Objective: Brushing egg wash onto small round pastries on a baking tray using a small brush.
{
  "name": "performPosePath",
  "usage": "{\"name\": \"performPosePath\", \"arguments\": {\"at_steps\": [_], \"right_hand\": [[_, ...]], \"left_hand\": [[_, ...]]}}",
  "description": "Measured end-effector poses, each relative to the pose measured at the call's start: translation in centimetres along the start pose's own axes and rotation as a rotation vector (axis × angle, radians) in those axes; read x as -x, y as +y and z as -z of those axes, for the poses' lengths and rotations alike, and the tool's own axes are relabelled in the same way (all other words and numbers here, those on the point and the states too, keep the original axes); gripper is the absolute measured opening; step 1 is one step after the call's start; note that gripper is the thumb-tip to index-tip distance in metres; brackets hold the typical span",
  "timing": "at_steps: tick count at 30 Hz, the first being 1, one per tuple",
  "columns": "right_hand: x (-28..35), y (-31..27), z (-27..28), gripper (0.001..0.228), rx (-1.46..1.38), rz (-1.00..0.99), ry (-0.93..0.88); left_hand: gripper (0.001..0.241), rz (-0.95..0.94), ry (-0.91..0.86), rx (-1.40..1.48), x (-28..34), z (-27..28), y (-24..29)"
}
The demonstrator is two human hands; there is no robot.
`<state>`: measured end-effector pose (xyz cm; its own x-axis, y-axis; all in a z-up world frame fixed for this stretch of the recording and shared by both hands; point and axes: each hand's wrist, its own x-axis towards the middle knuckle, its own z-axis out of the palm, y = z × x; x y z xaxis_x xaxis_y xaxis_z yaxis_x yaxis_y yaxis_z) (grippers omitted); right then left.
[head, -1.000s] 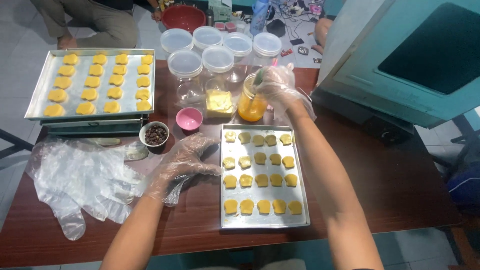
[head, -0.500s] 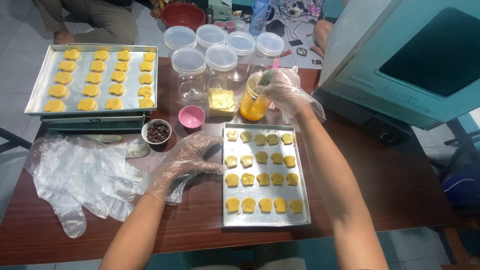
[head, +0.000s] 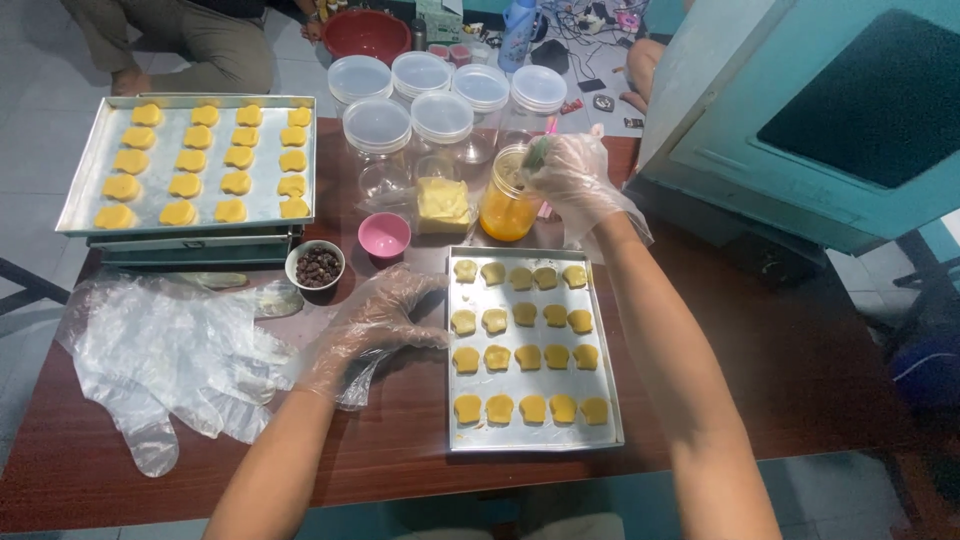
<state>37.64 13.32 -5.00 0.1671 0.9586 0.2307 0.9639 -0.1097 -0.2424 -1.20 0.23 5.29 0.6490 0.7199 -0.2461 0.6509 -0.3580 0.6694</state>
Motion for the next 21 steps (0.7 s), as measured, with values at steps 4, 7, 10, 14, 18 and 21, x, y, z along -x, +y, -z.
{"name": "performPosePath", "arguments": {"at_steps": [4, 7, 10, 14, 18, 21], "right_hand": [[6.2, -9.4, 13.2, 0.017, -0.068, -0.019, 0.019], [9.5, -13.6, 19.1, 0.024, -0.282, -0.022, -0.101], [9.6, -11.6, 17.6, 0.02, -0.15, 0.16, -0.002], [7.6, -5.3, 11.5, 0.018, -0.025, 0.482, 0.233], [5.2, -1.6, 8.2, 0.025, -0.235, 0.69, 0.345], [3.6, 1.0, 5.6, 0.024, 0.066, 0.704, 0.484]], "left_hand": [[0.076, -0.01, 0.005, 0.023, 0.4, 0.3, 0.4], [0.067, -0.034, 0.008, 0.015, 1.1, 0.9, 1.5], [0.059, -0.07, 0.009, 0.001, 0.6, 0.8, 0.8], [0.051, -0.112, 0.021, -0.013, 0.8, 0.9, 0.7], [0.054, -0.101, 0.044, 0.006, 1.0, 0.6, 0.5], [0.051, -0.101, 0.048, 0.001, 0.6, 0.5, 0.2]]}}
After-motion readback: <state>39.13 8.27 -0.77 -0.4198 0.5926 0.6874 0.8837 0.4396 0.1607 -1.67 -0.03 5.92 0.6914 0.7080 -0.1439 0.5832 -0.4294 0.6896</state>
